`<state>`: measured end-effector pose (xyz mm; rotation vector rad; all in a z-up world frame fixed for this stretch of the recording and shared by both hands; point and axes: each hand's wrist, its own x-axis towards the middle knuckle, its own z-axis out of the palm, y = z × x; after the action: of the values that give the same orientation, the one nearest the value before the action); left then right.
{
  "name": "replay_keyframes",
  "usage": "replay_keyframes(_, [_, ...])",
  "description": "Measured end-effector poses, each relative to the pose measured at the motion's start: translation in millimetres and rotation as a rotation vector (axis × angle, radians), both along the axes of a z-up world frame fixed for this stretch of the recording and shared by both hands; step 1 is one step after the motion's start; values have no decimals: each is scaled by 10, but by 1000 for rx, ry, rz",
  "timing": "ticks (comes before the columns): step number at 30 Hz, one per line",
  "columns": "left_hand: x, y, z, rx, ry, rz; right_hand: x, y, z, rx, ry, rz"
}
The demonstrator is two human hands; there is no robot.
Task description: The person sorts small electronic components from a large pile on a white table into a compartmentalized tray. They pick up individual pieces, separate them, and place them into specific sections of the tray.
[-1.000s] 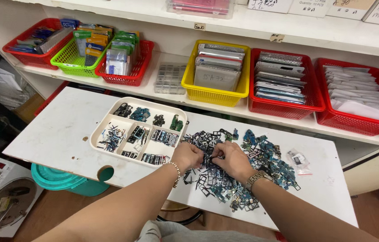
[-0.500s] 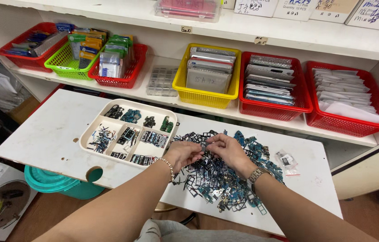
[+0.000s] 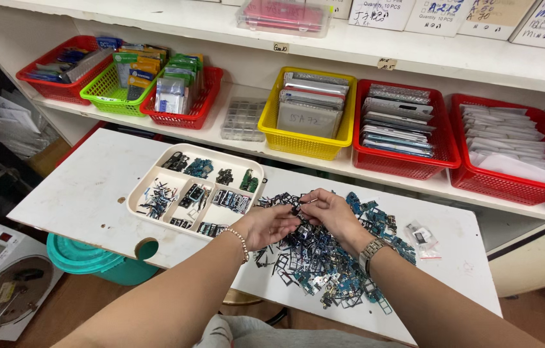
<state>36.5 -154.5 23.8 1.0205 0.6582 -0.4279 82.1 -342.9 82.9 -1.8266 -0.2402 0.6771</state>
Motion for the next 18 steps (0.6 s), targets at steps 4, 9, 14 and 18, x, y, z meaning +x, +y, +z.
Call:
replay_keyframes(4, [28,154,-122,-179,-10,31,26,55,-100,28,18,32])
replay_keyframes(9, [-28,387,-224,60,-108,137,91,306,-322,240,244,-18])
replay_keyframes(14, [-205,836,-176,344,-158,167,127,782,-483,81,42,146])
replay_keyframes(18, [-470,1269,-222,607,-181,404,82,1287,-483,50,-37,259])
